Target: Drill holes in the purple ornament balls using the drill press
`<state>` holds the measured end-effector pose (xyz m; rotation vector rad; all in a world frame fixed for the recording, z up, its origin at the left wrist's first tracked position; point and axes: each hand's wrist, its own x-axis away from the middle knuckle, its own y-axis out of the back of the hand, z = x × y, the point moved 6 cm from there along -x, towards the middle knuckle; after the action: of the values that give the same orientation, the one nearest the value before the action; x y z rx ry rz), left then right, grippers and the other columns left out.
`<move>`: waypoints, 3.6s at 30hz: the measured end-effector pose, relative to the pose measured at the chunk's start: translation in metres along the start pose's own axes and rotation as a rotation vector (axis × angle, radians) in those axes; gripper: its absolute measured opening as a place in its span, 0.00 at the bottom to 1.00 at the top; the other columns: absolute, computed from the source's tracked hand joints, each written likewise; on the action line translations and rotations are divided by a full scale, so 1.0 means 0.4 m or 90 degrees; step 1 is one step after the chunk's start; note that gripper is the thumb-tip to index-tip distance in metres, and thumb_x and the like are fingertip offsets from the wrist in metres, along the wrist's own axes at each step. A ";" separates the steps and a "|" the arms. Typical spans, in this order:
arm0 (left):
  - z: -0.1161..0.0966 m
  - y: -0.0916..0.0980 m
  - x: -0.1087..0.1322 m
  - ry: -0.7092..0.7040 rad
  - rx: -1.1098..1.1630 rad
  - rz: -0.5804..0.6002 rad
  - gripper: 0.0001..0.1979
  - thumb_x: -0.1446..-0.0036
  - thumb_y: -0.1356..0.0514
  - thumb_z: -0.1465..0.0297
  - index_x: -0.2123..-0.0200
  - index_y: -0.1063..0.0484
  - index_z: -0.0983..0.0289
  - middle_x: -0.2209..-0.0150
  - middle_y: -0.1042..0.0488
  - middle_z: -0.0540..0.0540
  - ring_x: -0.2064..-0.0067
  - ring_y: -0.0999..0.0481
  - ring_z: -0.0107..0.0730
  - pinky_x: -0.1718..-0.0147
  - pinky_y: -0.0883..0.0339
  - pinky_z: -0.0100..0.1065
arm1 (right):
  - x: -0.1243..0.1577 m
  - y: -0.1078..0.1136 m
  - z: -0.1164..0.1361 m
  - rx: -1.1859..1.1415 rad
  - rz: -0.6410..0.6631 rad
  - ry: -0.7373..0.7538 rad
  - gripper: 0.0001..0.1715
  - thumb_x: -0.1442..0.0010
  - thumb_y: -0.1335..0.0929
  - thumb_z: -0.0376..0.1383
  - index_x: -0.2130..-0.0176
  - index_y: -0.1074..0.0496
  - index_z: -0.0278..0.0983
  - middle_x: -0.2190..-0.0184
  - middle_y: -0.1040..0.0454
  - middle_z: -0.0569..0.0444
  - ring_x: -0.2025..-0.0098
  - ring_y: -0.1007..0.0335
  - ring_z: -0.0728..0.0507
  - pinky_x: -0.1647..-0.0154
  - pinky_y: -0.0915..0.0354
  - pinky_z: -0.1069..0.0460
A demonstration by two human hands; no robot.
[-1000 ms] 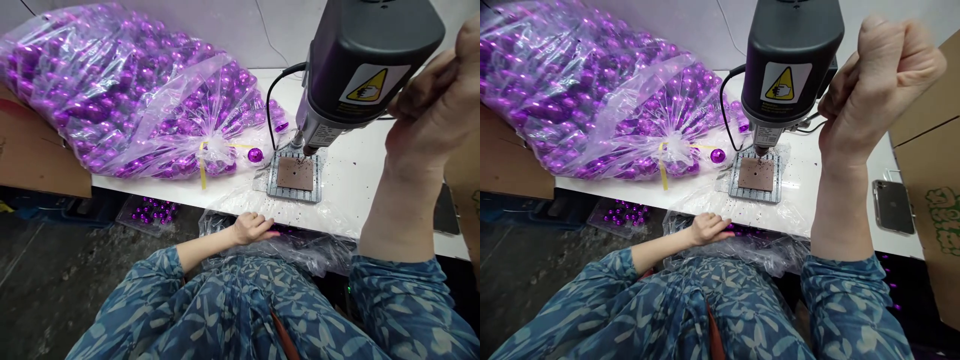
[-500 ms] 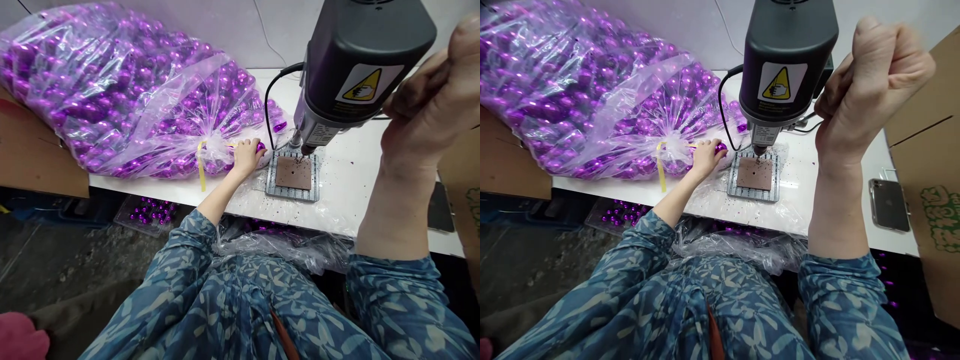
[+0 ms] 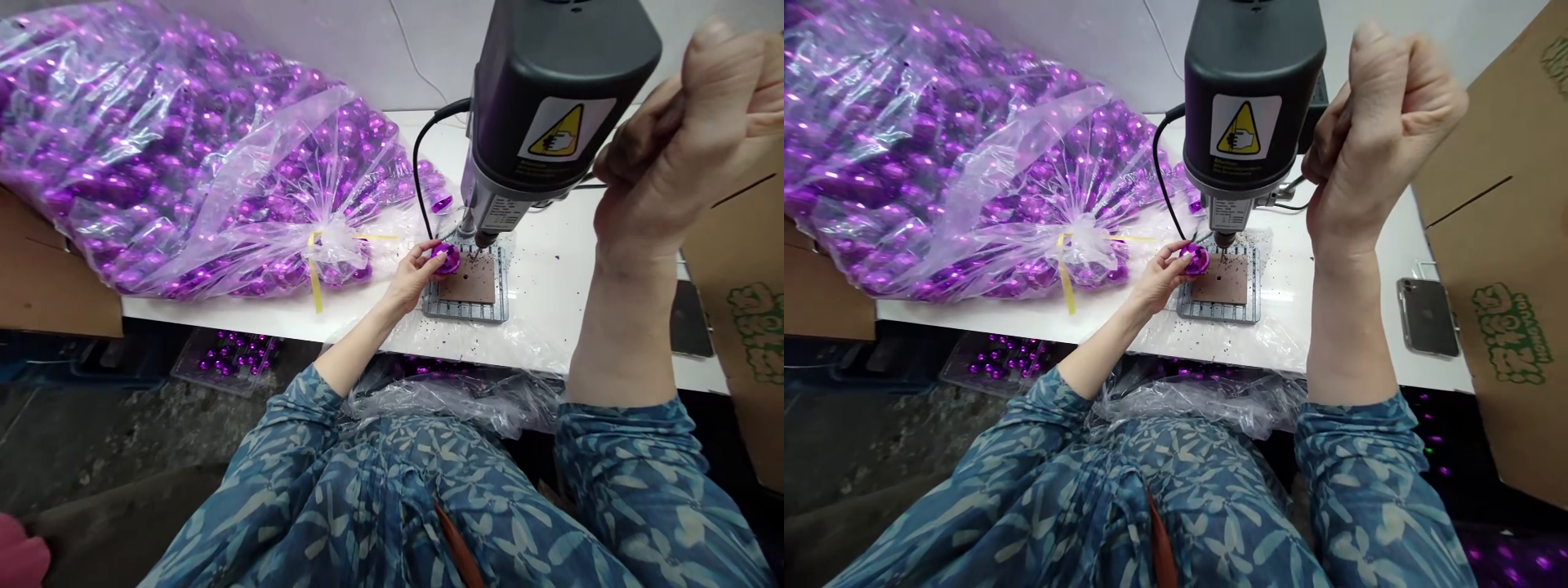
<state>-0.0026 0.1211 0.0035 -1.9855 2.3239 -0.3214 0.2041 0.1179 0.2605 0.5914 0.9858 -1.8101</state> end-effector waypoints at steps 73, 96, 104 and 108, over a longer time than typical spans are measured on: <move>0.055 -0.111 -0.005 -0.259 -0.216 0.031 0.23 0.39 0.29 0.59 0.45 0.29 0.60 0.46 0.23 0.61 0.43 0.23 0.45 0.40 0.30 0.49 | 0.162 0.119 -0.034 -0.029 0.012 0.243 0.40 0.34 0.29 0.42 0.75 0.64 0.36 0.87 0.62 0.66 0.88 0.60 0.60 0.85 0.56 0.60; 0.051 -0.112 -0.004 -0.284 -0.213 0.015 0.27 0.39 0.30 0.51 0.45 0.29 0.59 0.45 0.23 0.61 0.43 0.21 0.45 0.41 0.27 0.48 | 0.024 0.032 -0.003 0.020 0.012 0.032 0.32 0.41 0.27 0.35 0.81 0.52 0.39 0.89 0.49 0.64 0.89 0.52 0.55 0.89 0.63 0.55; 0.022 -0.092 0.244 -0.590 -0.413 -0.001 0.21 0.35 0.32 0.53 0.47 0.26 0.59 0.55 0.21 0.56 0.55 0.19 0.36 0.57 0.21 0.40 | -0.024 0.005 -0.015 -0.010 0.034 -0.106 0.27 0.39 0.32 0.28 0.82 0.49 0.40 0.89 0.51 0.64 0.89 0.58 0.57 0.90 0.63 0.55; 0.104 -0.060 0.443 -0.597 -0.684 0.143 0.17 0.34 0.35 0.53 0.53 0.22 0.60 0.65 0.21 0.55 0.68 0.23 0.32 0.71 0.28 0.33 | -0.023 0.007 -0.017 -0.015 0.063 -0.072 0.33 0.41 0.26 0.38 0.83 0.50 0.39 0.90 0.50 0.63 0.89 0.58 0.56 0.90 0.62 0.54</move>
<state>-0.0008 -0.0614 -0.0177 -1.4320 2.0507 1.7550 0.2104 0.1275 0.2625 0.5086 0.8852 -1.7230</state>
